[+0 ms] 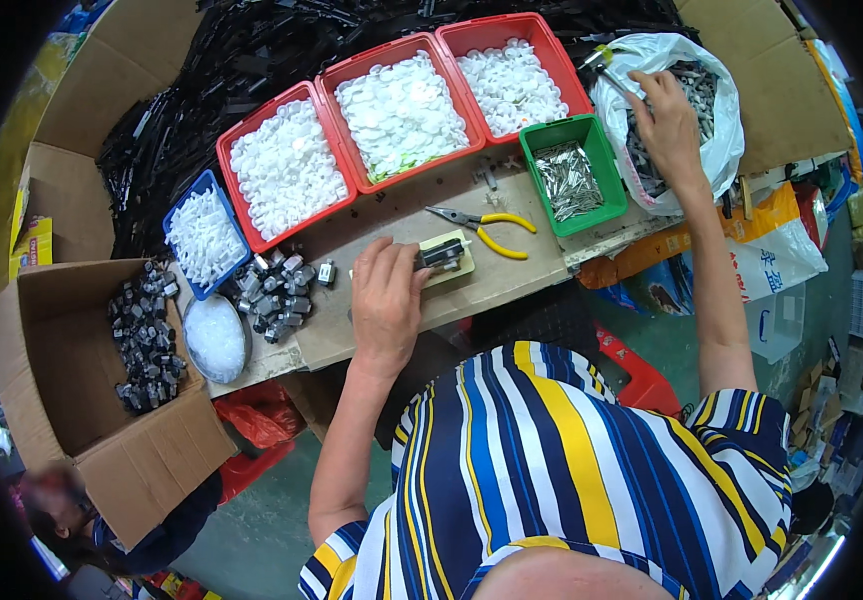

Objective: The person assembles small metal locks at a workbench. They pick up metal lock bodies and white plastic components, insert the parts into a wooden jig, and use a hammer to secure them. The person then uses pliers to adjust the mechanism and places the finished locks into a cardboard box.

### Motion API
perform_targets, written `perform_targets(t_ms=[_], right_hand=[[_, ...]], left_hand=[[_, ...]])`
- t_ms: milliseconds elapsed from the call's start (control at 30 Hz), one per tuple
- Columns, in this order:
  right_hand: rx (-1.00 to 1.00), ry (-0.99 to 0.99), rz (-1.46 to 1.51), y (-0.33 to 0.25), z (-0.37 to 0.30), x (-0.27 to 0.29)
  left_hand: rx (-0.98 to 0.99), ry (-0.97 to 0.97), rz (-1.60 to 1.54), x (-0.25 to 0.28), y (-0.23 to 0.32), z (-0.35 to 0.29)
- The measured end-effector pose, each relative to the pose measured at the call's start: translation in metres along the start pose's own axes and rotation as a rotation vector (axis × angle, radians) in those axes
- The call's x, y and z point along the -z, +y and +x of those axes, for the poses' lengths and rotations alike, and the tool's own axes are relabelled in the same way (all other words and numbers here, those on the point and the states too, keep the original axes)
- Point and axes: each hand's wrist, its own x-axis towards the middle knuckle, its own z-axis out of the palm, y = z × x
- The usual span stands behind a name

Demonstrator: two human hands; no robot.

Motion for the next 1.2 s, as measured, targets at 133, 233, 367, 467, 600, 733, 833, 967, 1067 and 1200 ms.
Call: perform_targets(t_ms=[133,233,367,467,600,733,833,967,1067,1200], right_hand=[[0.303,-0.180,0.306,-0.089,-0.019,0.015],[0.449,-0.451,0.357,-0.143,-0.058,-0.001],[0.479,-0.544,0.288,-0.151,-0.075,-0.023],[0.456,-0.525,0.293,-0.154,-0.073,-0.019],[0.399,-0.488,0.270,-0.157,-0.070,-0.021],[0.288,-0.412,0.375,-0.158,-0.067,-0.020],[0.194,-0.374,0.621,-0.161,-0.062,-0.008],[0.251,-0.398,0.695,-0.166,-0.066,-0.002],[0.271,-0.453,0.658,-0.172,-0.067,0.003],[0.276,-0.484,0.724,-0.173,-0.071,-0.004]], left_hand=[[0.193,0.062,-0.319,0.018,0.012,0.008],[0.382,0.117,-0.575,0.018,0.012,0.005],[0.454,0.094,-0.795,0.020,0.008,0.001],[0.561,0.014,-0.985,0.024,0.012,0.000],[0.552,-0.006,-0.837,0.019,0.014,-0.003],[0.486,-0.018,-0.622,0.016,0.020,0.001],[0.470,-0.064,-0.546,0.018,0.024,0.004],[0.457,-0.075,-0.507,0.014,0.026,0.004],[0.418,-0.083,-0.455,0.014,0.028,0.006],[0.386,-0.103,-0.414,0.017,0.029,0.005]])
